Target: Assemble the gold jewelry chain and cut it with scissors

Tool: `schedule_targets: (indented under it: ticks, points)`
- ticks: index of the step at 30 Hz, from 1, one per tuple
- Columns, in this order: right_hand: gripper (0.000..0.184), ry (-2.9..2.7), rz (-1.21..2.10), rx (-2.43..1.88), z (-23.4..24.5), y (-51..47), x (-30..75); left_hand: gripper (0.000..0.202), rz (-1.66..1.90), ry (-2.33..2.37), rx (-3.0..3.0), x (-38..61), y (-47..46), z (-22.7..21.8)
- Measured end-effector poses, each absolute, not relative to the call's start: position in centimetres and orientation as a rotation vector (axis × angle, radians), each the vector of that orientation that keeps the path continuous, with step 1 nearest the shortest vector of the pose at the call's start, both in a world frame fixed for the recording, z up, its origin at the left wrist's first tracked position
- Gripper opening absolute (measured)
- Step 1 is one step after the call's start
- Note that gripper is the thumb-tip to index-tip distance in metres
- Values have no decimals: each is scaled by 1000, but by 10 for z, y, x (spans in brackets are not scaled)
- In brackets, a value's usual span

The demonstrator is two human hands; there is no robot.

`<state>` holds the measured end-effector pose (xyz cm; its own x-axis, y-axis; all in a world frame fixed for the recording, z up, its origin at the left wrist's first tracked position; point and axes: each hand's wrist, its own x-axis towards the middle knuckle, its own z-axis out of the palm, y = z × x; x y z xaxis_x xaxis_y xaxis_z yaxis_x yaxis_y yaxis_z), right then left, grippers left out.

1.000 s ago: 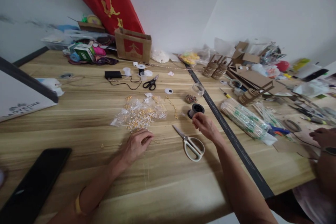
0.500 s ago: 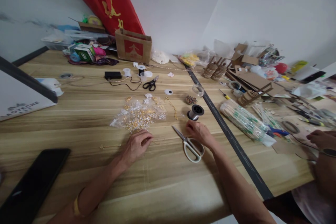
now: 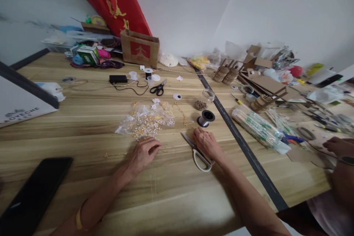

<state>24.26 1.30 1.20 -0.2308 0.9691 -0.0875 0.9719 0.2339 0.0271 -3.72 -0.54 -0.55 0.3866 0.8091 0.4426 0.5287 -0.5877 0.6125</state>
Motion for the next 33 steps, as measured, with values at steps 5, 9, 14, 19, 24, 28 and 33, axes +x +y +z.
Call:
schedule_targets:
  ticks: [5, 9, 14, 19, 24, 28, 33]
  points:
    - [14, 2452, -90, 2020, 24, 18, 256, 13, 1023, 1136, 2299, -38, -4, -6]
    - [19, 2274, 109, 2272, 36, 22, 280, 13, 1025, 1144, 2286, -39, -4, -9]
    - [21, 2054, 192, 2319, 31, 24, 299, 14, 983, 1142, 2301, -39, -5, -6]
    - [26, 1918, 81, 2300, 25, 28, 298, 13, 990, 1131, 2303, -39, -5, -4]
    - [26, 1847, 11, 2263, 23, 33, 303, 12, 968, 1146, 2290, -39, -5, -5]
    - [26, 1845, 29, 2243, 20, 32, 311, 12, 942, 1159, 2283, -40, -6, -5]
    - [25, 1891, 34, 2212, 18, 31, 318, 12, 939, 1151, 2293, -40, -6, -5]
